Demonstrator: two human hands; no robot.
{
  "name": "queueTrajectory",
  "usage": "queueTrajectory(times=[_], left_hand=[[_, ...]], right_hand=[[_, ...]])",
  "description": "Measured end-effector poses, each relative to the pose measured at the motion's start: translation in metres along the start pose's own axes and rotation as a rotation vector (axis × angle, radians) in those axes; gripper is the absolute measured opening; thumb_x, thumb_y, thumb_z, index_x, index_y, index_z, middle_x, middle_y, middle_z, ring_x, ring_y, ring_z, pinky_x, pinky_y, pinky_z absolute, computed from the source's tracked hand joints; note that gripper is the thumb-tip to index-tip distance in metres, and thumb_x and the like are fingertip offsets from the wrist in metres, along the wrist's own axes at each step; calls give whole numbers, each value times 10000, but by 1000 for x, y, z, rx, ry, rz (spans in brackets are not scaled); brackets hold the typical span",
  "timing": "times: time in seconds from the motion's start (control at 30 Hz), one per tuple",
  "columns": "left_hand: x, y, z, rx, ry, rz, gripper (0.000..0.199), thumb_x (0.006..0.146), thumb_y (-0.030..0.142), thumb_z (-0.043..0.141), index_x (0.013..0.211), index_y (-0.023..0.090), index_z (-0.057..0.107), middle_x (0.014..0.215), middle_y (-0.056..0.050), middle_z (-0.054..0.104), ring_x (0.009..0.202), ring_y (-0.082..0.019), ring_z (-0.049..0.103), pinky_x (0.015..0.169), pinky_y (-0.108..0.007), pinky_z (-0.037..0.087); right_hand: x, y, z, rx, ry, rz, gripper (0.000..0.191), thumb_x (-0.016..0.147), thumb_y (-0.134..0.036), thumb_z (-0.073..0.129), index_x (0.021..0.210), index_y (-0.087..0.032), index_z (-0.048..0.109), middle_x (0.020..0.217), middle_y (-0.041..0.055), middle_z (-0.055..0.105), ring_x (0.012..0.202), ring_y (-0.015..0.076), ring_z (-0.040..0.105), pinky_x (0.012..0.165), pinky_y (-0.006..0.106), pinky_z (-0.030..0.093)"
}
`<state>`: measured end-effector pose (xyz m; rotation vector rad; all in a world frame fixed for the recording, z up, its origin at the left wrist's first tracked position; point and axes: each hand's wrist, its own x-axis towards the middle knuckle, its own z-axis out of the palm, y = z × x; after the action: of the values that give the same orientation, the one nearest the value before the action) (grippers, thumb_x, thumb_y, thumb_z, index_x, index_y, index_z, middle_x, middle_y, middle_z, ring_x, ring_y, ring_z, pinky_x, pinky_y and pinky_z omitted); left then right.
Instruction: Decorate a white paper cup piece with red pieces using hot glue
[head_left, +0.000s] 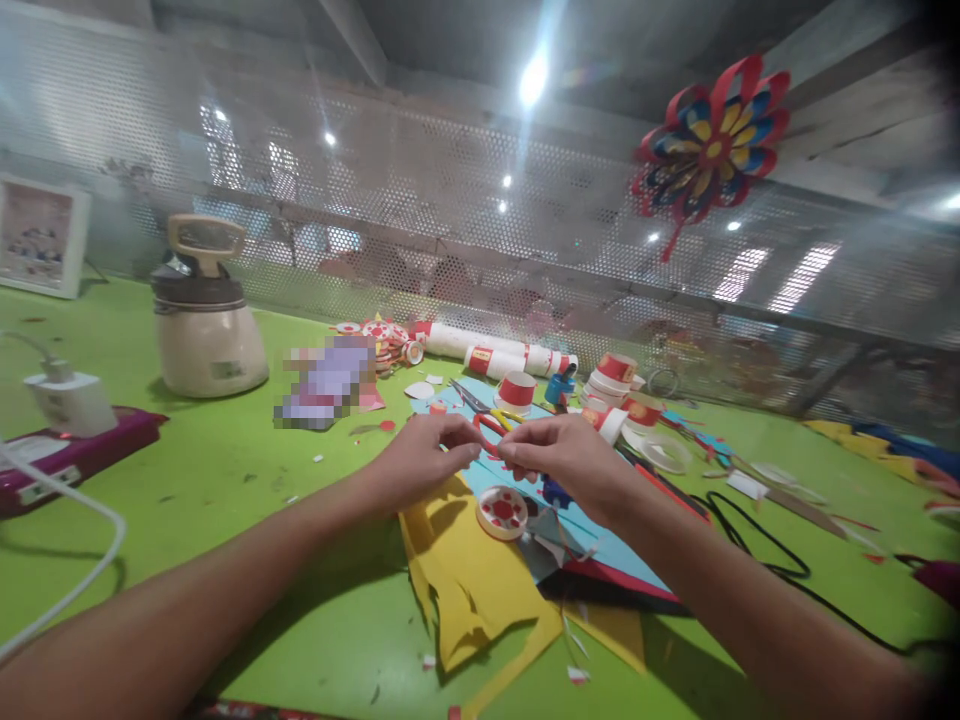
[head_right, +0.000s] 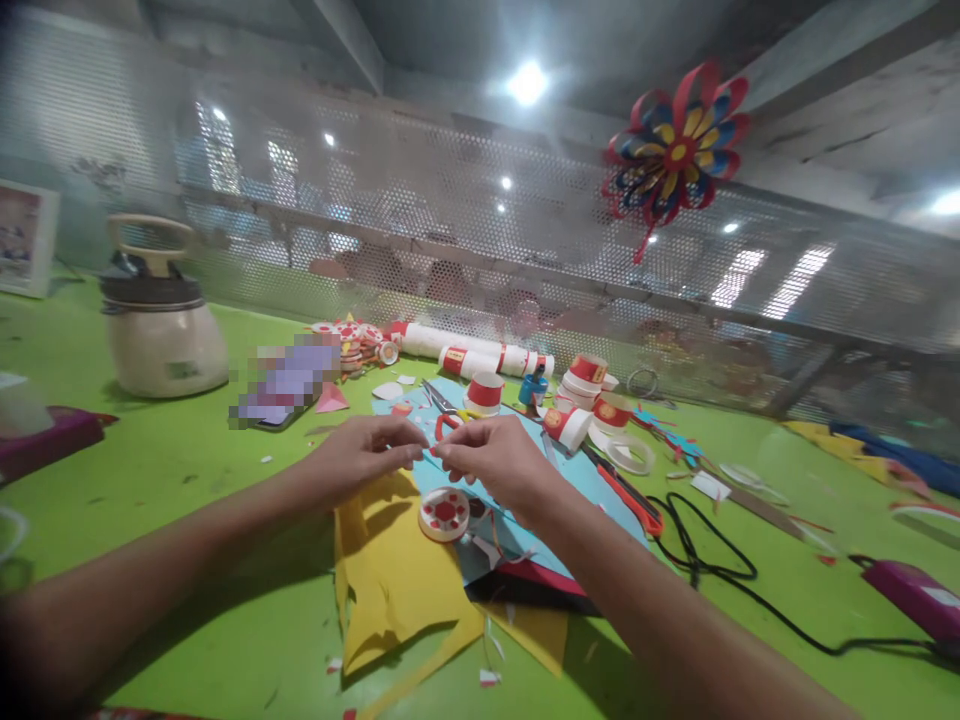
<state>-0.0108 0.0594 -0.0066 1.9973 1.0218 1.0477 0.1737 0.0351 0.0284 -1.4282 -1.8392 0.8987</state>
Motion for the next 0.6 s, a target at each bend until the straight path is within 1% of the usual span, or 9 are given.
queueTrajectory(times=[0.1,0.2,0.37,0.47,0.6], left_hand=[[-6,5,5,36,-42,117,149,777,253,565,822,197,696,818,-50,721,737,-175,628,641,-278,467],[-10,8,6,81,-48,211,139,808,242,552,829,197,682,813,-46,704,724,-165,614,641,-280,467],[-12,11,6,53,-75,246,116,811,228,576,847,186,678,781,-33,677,679,-142,595,643,-270,482],[-13,10,7,54,-52,265,103,814,234,600,835,179,685,744,-24,665,659,-133,588,624,-257,475],[-14,8,11,52,-24,324,100,828,241,613,824,180,692,729,-19,675,648,-127,589,609,-249,469]], right_hand=[[-11,5,0,196,-10,66,134,780,-217,645,675,-137,673,577,-7,597,500,85,486,508,230,410],[-17,6,2,333,-31,114,117,779,-175,640,675,-137,679,549,-17,570,488,83,457,500,237,385],[-19,8,6,464,-40,168,127,776,-132,648,652,-126,678,543,-14,573,489,79,453,532,242,388],[-20,9,7,501,-39,185,123,767,-120,657,647,-126,683,551,-7,589,495,81,467,542,242,388],[-21,11,7,527,-39,192,126,759,-117,654,638,-123,690,536,-7,590,485,78,460,539,242,373]])
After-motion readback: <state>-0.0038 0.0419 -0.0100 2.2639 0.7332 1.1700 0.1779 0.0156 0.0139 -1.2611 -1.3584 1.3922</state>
